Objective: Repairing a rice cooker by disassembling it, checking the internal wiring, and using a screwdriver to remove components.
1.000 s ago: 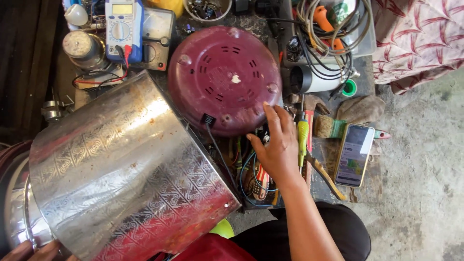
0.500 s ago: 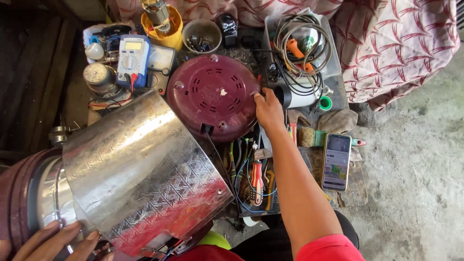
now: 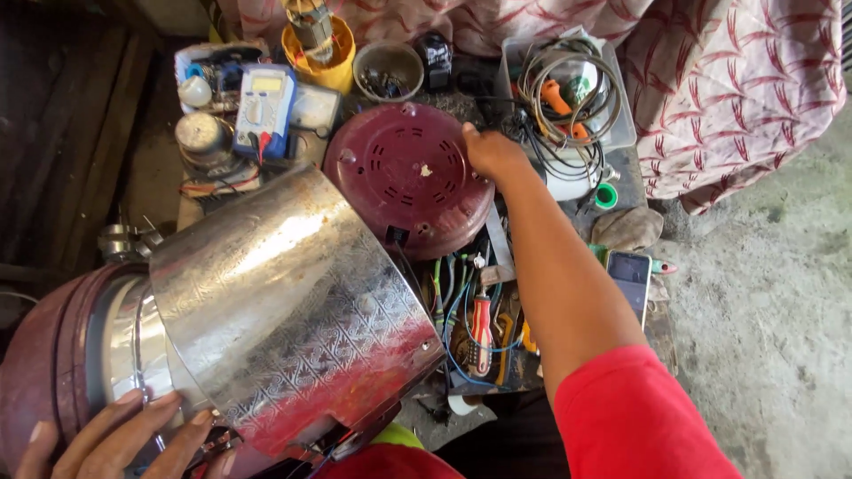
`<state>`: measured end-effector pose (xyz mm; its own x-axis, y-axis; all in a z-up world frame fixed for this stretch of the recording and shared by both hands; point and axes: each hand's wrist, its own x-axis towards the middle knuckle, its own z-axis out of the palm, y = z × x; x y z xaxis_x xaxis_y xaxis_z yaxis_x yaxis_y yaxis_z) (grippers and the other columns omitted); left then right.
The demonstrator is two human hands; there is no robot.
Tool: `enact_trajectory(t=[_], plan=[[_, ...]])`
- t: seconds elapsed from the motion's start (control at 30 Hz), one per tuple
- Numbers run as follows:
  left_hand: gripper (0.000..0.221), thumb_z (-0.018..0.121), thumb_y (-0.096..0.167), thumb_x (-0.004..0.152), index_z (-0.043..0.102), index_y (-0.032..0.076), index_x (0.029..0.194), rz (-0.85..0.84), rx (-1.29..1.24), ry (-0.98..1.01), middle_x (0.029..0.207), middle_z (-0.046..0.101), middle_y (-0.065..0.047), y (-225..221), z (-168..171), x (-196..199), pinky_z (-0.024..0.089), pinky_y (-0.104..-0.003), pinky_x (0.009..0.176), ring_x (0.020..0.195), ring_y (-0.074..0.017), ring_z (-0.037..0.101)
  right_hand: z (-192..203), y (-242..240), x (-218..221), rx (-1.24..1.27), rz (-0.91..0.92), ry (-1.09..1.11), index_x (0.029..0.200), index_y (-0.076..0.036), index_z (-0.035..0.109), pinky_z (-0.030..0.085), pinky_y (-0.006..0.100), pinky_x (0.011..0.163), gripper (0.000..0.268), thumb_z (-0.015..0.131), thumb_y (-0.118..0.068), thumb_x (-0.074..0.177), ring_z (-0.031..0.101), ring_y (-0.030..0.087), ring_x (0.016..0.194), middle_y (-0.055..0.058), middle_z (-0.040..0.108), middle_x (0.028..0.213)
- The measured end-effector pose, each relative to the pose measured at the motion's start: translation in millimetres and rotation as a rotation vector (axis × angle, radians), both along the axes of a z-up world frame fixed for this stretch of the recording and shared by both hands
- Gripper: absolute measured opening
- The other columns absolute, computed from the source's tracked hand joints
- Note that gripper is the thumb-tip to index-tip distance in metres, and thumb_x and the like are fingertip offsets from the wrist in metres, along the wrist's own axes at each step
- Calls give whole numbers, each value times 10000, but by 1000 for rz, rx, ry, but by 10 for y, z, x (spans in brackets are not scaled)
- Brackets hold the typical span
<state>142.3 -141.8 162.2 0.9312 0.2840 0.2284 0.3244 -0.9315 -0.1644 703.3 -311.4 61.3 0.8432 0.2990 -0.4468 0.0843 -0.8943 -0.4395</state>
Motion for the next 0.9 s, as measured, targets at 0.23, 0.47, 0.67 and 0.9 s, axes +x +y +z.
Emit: enact_trajectory(t=[0.23,0.47,0.67,0.9], plan=[[261,763,458,760,759,288,958,151,-63,14,1204,717,-6,-354,369,240,222,-538,1465,1372,-270,632,158,-182,-239,346,-239,160,1097,40,688,552,308,656,527,664,-455,916,654,179,689,92,690,938],[387,803,451,732,740,254,1059,49,-39,27,1263,677,-43,-305,443,257,298,-583,1446,1389,-312,637,366,-271,-414,453,-198,178,1294,-38,534,563,286,657,544,659,-423,932,674,163,787,119,675,1044],[311,805,392,758,755,240,1024,97,-46,25,1220,698,-41,-355,552,314,246,-552,1475,1392,-314,648,673,-538,-931,415,479,17,1613,-170,212,267,618,1193,1091,809,-305,710,281,428,1500,178,222,1670],[360,855,302,697,788,125,1003,19,-53,-23,1236,744,-129,-326,569,363,395,-558,1427,1352,-358,686,43,-722,-1063,113,801,-748,1602,-291,389,298,624,1177,1155,851,-216,546,249,362,1525,127,218,1687]])
